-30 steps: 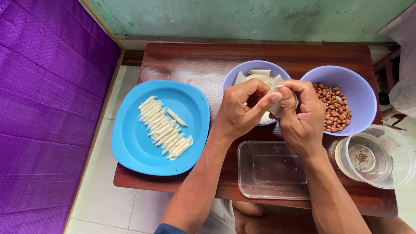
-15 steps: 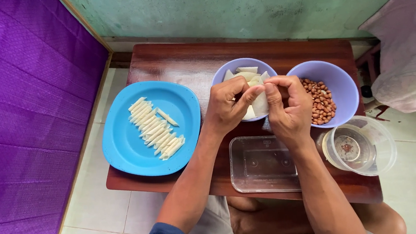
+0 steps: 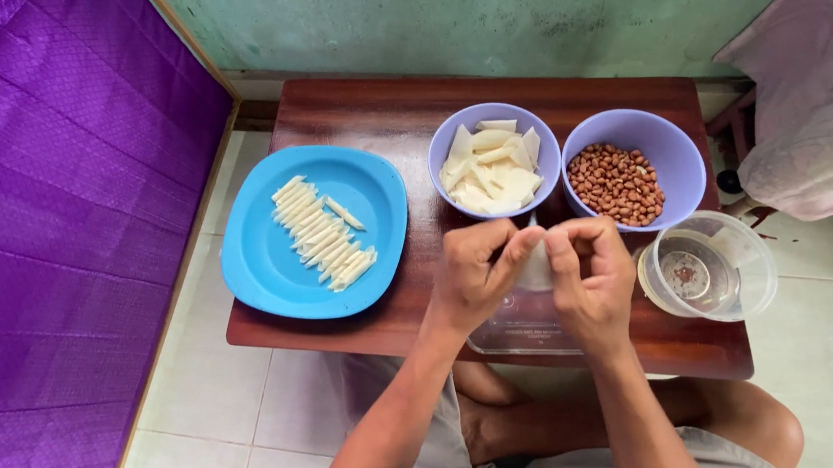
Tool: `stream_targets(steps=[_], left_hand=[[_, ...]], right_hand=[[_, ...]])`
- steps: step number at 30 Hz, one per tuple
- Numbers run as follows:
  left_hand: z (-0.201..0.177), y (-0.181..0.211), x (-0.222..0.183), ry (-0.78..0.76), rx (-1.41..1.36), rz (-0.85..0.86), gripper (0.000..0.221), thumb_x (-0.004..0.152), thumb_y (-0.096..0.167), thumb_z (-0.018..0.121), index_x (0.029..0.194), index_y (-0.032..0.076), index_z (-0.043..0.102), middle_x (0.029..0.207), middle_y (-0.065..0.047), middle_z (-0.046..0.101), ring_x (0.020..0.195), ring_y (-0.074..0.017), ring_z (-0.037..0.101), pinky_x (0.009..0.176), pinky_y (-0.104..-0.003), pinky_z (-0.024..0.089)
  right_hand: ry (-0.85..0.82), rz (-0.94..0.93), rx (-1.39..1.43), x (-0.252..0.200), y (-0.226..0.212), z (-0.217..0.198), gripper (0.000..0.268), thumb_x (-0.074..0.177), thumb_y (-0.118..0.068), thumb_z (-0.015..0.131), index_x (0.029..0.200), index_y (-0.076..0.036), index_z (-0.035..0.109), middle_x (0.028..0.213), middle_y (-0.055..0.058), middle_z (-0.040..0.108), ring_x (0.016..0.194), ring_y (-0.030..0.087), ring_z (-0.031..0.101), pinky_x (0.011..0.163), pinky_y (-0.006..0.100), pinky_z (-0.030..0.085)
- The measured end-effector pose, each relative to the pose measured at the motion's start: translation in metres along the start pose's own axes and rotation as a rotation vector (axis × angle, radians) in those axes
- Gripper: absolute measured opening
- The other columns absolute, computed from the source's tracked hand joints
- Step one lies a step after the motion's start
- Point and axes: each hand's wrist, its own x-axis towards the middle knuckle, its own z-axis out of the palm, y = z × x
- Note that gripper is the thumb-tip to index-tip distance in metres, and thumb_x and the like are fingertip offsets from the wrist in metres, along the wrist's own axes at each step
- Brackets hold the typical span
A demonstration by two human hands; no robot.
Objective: Assembling small nut rolls by placing filling and a peanut on a square wrapper and rolling it up manually.
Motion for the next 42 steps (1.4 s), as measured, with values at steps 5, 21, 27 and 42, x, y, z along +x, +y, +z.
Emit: stream_targets(steps=[5,21,27,42], left_hand=[[0.014,-0.016,-0.04,0.001,-0.014,-0.104,0.056,0.106,0.033,0.055,0.055,0.013,0.047,0.041,-0.003,0.044,0.041,-0.0108,0.04,0.045,-0.025,0.039],[0.022,0.012,-0.082,-0.067,0.384,-0.245,0.038,0.106,0.042,0.049,0.082,0.014,0.058,0.061,-0.017,0.06,0.066,-0.0436,0.067,0.058,-0.049,0.053],[0.023,-0.003,-0.091,-0.01,0.316,-0.233,0.045,0.108,0.043,0.046,0.077,0.012,0.053,0.062,-0.019,0.058,0.064,-0.0445,0.065,0.056,-0.045,0.051],[0.022,-0.002,-0.085,0.074,0.22,-0.168,0.044,0.106,0.036,0.055,0.071,0.009,0.055,0.057,-0.02,0.052,0.052,-0.0349,0.057,0.052,-0.037,0.048]], right_hand=[[0.021,0.13,-0.003,-0.031,-0.021,-0.006,0.012,0.105,-0.015,0.067,0.099,-0.004,0.067,0.066,0.004,0.057,0.064,0.006,0.047,0.06,0.023,0.045],[0.073,0.161,-0.056,-0.062,-0.016,-0.008,0.01,0.105,-0.017,0.069,0.099,-0.009,0.069,0.048,-0.001,0.051,0.051,0.006,0.042,0.051,0.021,0.038],[0.082,0.077,-0.145,-0.064,0.006,-0.009,0.014,0.104,-0.019,0.071,0.094,-0.01,0.072,0.05,0.006,0.055,0.049,0.01,0.044,0.048,0.025,0.039],[0.079,0.061,-0.186,-0.064,-0.002,-0.009,0.017,0.107,-0.018,0.068,0.093,-0.008,0.072,0.055,0.007,0.054,0.055,0.011,0.047,0.052,0.026,0.042]])
